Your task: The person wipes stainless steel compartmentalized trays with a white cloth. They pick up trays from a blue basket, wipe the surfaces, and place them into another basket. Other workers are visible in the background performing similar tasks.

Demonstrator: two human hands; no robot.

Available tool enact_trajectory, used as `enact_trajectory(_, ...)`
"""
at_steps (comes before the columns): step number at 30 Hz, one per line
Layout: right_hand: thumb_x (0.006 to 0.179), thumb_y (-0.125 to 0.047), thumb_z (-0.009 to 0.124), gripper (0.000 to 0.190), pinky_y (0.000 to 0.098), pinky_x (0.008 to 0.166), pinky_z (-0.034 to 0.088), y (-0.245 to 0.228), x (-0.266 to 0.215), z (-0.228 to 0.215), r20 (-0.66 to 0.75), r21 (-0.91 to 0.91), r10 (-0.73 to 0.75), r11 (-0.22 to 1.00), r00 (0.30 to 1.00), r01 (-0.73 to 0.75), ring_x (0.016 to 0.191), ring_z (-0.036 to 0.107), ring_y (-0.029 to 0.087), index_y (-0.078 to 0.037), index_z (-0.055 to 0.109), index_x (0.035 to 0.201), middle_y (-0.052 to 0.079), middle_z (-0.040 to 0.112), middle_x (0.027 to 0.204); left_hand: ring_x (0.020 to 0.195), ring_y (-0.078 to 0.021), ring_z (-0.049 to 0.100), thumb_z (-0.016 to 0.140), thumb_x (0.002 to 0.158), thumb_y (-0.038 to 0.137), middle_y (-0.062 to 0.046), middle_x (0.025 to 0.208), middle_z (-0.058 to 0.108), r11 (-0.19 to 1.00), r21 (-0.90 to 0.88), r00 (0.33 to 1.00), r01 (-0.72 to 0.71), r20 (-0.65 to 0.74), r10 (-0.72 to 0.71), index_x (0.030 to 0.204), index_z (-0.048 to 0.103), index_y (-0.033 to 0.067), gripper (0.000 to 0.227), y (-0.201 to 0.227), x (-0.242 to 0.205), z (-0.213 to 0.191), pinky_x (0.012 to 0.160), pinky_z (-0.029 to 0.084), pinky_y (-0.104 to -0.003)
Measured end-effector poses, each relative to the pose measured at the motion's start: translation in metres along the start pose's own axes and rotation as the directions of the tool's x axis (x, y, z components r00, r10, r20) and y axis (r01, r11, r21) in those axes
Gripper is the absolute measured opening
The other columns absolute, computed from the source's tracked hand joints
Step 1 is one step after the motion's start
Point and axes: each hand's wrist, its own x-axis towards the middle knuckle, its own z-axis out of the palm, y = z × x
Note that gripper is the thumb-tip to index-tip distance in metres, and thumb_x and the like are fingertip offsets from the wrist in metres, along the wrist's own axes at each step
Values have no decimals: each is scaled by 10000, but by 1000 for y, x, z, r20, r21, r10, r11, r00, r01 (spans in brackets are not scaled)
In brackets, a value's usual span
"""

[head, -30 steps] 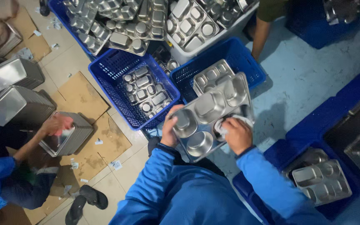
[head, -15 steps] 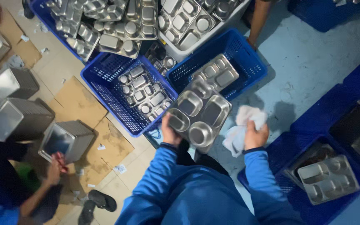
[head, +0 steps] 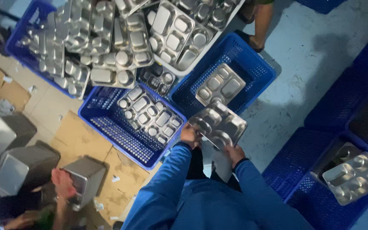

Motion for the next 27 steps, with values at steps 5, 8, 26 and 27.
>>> enact_trajectory(5, 884, -478, 726, 583, 412, 781, 539, -52, 38, -1, -123, -280, -119, 957, 985, 80, 884, 685, 294, 31, 665, 1162, 175, 716, 963, 1077, -212, 655, 719, 862, 78, -97, 1237, 677, 967, -30, 938, -252, 238, 251, 1410, 461, 16, 609, 34, 40, 30, 911, 540, -338)
enact_trajectory(8, 815, -524, 771, 740, 431, 876, 551, -66, 54, -11, -178, -478, -139, 878, 974, 38, 1020, 711, 353, 54, 607, 1246, 233, 720, 1090, 1235, -218, 600, 816, 834, 169, -129, 1367, 614, 885, 254, 913, -391, 228, 339, 1504, 210, 19, 916, 56, 56, 28, 1043, 463, -305)
enact_trajectory(26, 873, -100, 678, 507, 315, 928, 522, -71, 25, 3, 462, 0, -493, 831, 737, 556, 1050, 661, 163, -49, 580, 1368, 65, 718, 1176, 1073, -219, 680, 819, 778, 311, -110, 1156, 745, 825, 547, 919, -143, 384, -95, 1262, 686, 33, 574, 26, -25, 20, 961, 505, -343)
enact_trajectory(27, 872, -98, 679, 494, 310, 938, 513, -69, 23, -1, 446, -8, -519, 813, 729, 583, 1065, 656, 162, -41, 583, 1353, 62, 712, 1182, 1019, -213, 691, 817, 765, 283, -103, 1109, 755, 840, 520, 917, -156, 392, -73, 1222, 701, 32, 534, 24, -34, 20, 928, 518, -339)
